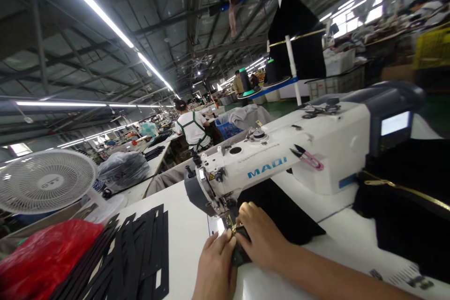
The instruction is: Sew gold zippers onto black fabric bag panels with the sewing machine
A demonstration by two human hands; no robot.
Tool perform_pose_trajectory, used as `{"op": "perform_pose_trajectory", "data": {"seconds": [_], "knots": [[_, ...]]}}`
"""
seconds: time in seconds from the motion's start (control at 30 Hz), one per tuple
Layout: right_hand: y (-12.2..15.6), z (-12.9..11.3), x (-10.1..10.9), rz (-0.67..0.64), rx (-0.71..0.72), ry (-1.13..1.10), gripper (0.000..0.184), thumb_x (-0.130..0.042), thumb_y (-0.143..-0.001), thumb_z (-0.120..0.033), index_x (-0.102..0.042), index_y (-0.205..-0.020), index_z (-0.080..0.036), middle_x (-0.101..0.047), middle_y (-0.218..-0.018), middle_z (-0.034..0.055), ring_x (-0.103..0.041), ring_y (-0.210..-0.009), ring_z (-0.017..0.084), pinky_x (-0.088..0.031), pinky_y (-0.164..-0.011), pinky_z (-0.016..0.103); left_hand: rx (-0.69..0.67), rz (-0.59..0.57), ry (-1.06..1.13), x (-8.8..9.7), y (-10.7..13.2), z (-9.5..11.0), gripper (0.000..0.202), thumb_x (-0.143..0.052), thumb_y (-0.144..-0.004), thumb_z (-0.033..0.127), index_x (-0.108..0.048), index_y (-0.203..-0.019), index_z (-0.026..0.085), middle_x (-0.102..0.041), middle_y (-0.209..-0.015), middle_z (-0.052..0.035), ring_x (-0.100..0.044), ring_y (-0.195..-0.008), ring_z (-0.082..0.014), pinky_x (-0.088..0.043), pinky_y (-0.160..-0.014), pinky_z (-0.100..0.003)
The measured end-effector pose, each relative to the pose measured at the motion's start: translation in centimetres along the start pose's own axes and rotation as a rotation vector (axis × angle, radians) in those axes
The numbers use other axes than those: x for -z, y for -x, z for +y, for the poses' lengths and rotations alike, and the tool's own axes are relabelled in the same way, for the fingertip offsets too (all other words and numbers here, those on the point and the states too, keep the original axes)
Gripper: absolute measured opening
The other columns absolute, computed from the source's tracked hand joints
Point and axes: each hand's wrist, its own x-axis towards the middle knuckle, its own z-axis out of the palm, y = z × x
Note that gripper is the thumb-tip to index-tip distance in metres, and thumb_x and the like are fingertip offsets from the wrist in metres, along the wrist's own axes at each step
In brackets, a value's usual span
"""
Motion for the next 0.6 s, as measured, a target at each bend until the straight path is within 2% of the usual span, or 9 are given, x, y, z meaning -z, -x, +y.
{"op": "perform_pose_trajectory", "data": {"seconds": [0.13, 0.23, 0.4, 0.5, 0.6], "knots": [[-1.5, 0.2, -1.3, -0.087, -0.135, 0.053, 0.004, -0.056, -0.072, -0.011, -0.056, -0.075, -0.014, -0.058, -0.079, 0.0075, -0.054, -0.078, 0.023, -0.042, -0.07, 0.034, 0.02, -0.001, 0.002, 0.0, 0.0, 0.0, 0.053, -0.047, -0.056, 0.005, -0.061, -0.106, 0.014, -0.064, -0.108, -0.0114, -0.058, -0.099, -0.0278, -0.047, -0.093, -0.046], [-2.6, 0.2, -1.6, -0.086, -0.205, 0.035, 0.003, -0.055, -0.073, -0.013, -0.057, -0.074, -0.014, -0.059, -0.077, 0.0072, -0.055, -0.075, 0.021, -0.041, -0.068, 0.031, 0.018, -0.052, 0.01, 0.4, -0.4, 0.3, 0.053, -0.047, -0.056, 0.005, -0.061, -0.106, 0.014, -0.063, -0.108, -0.0117, -0.058, -0.1, -0.0274, -0.045, -0.095, -0.048], [-6.0, 1.0, -2.3, -0.097, -0.343, 0.015, 0.012, -0.051, -0.078, -0.017, -0.061, -0.07, -0.014, -0.063, -0.072, 0.0083, -0.059, -0.073, 0.021, -0.042, -0.063, 0.028, 0.03, -0.128, -0.047, 1.0, -0.8, 0.7, 0.051, -0.046, -0.058, 0.004, -0.06, -0.106, 0.012, -0.063, -0.106, -0.0135, -0.058, -0.101, -0.027, -0.042, -0.098, -0.05], [-5.6, 0.7, -1.7, -0.103, -0.271, 0.01, 0.015, -0.05, -0.079, -0.012, -0.064, -0.076, -0.013, -0.064, -0.078, 0.0088, -0.059, -0.08, 0.021, -0.044, -0.069, 0.028, 0.032, -0.11, -0.044, 0.8, -0.4, 0.6, 0.051, -0.045, -0.059, 0.003, -0.06, -0.107, 0.012, -0.063, -0.108, -0.0138, -0.057, -0.103, -0.0272, -0.042, -0.098, -0.051], [-1.8, 0.1, -0.5, -0.124, -0.079, 0.002, 0.019, -0.05, -0.08, -0.01, -0.066, -0.085, -0.018, -0.062, -0.095, 0.0073, -0.056, -0.093, 0.021, -0.044, -0.082, 0.031, 0.038, -0.056, -0.018, 0.2, 0.0, 0.4, 0.051, -0.046, -0.058, 0.003, -0.06, -0.107, 0.012, -0.063, -0.109, -0.0141, -0.057, -0.104, -0.0278, -0.043, -0.098, -0.05]]}}
